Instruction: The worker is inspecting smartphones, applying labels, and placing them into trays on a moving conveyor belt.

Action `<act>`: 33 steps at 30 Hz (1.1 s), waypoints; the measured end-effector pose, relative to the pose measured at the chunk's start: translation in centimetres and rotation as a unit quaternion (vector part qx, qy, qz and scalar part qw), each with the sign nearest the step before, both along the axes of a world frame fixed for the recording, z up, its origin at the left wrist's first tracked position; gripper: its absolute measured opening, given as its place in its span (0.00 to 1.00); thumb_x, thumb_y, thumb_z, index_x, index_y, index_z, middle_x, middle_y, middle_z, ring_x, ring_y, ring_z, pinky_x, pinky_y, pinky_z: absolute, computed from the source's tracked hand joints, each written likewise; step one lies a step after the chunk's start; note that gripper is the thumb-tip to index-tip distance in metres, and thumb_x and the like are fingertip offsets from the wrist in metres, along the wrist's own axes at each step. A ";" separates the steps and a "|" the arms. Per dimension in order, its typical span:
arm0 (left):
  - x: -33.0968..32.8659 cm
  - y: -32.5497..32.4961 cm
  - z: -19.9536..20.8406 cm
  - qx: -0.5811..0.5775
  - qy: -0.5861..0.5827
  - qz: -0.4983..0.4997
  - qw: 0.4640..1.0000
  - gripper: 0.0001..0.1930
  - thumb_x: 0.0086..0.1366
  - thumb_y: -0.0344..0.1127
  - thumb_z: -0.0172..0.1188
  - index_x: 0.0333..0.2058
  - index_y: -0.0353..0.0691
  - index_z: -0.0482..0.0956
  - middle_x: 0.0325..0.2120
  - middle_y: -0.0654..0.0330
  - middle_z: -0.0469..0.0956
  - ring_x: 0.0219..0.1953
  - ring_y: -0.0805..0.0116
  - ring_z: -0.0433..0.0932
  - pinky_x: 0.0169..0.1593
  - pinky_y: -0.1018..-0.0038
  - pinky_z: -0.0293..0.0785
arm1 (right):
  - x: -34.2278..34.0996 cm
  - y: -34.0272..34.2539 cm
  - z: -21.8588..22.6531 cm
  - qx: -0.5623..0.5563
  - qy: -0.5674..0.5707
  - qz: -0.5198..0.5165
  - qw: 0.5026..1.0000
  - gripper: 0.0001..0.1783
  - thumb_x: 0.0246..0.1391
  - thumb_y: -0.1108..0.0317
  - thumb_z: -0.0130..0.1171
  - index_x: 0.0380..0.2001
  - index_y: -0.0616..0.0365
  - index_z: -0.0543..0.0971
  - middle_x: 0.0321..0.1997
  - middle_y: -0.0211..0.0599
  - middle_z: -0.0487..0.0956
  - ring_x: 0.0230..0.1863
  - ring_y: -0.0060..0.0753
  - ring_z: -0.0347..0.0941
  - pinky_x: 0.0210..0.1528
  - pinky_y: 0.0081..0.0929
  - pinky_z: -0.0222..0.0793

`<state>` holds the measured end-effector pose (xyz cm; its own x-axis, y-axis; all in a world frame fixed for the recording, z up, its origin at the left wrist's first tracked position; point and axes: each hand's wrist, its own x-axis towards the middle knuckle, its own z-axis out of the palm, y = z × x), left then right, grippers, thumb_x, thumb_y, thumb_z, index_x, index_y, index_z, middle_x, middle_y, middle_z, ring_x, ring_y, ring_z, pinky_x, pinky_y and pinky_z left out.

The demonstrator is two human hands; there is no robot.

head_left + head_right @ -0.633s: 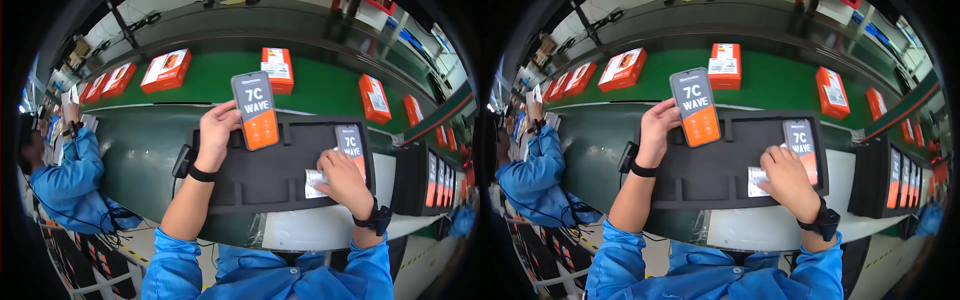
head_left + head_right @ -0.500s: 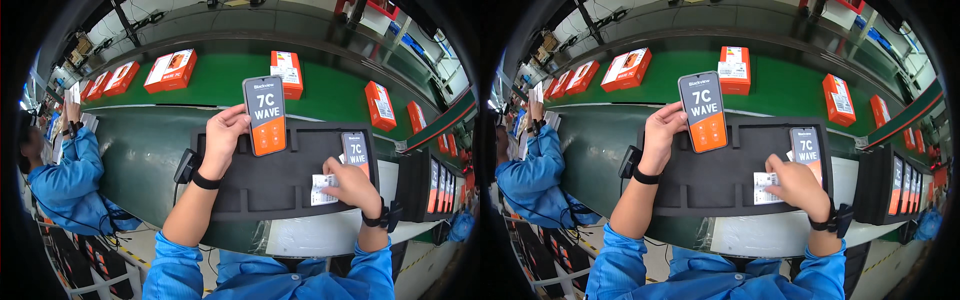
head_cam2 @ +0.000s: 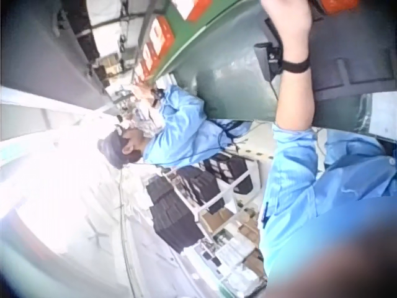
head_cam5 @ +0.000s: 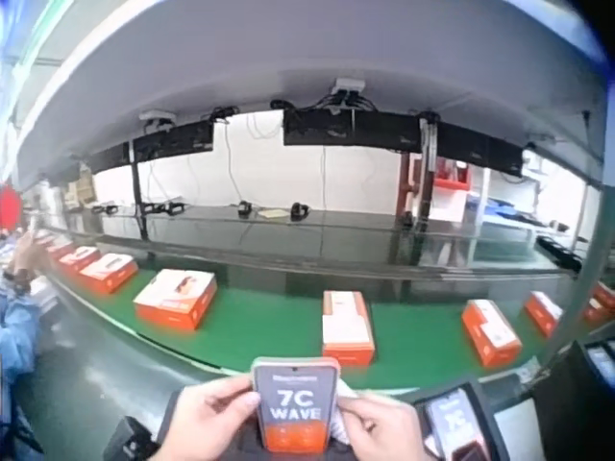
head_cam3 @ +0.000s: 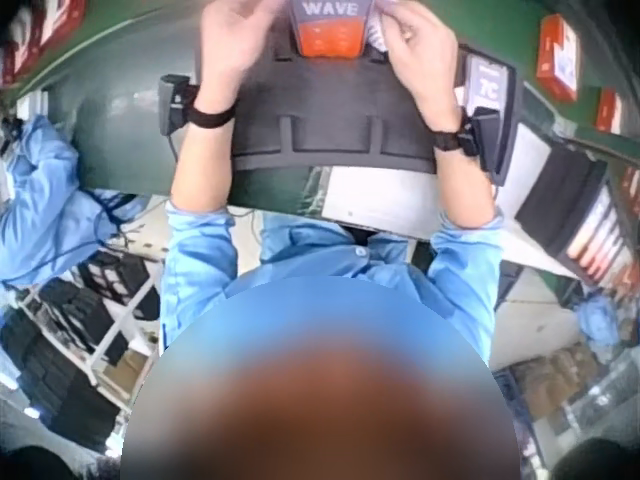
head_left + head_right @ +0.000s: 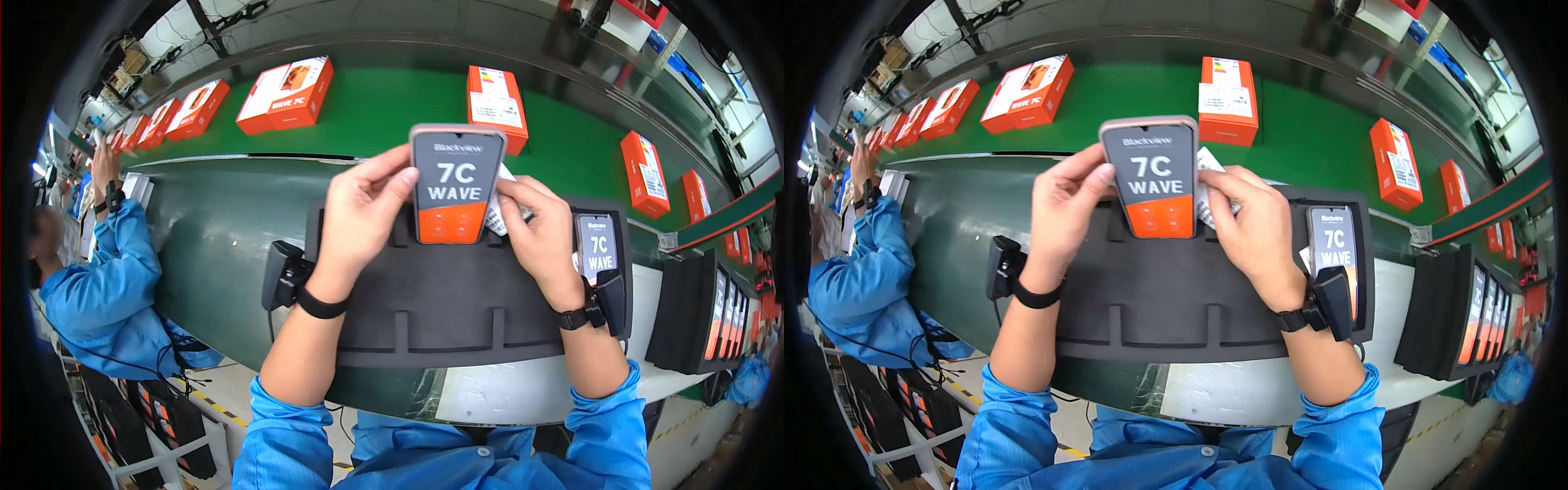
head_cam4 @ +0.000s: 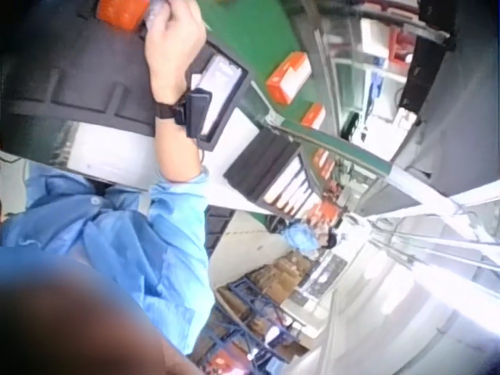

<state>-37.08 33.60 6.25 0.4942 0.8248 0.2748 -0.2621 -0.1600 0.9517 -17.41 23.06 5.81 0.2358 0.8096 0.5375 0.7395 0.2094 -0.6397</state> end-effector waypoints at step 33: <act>-2.0 -0.9 0.4 0.069 0.066 -0.012 0.995 0.16 0.63 0.25 0.61 0.50 0.29 0.77 0.44 0.54 0.80 0.45 0.72 0.77 0.52 0.76 0.71 | -1.5 -0.4 3.3 0.212 -0.080 0.008 0.974 0.13 0.39 0.64 0.70 0.31 0.55 0.83 0.29 0.34 0.81 0.30 0.36 0.75 0.37 0.30 0.65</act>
<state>-39.08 32.73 6.60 0.5527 0.7710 0.3164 -0.1423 -0.2868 0.9474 -18.87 22.63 9.14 0.1102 0.5094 0.8534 0.8174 0.4421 -0.3694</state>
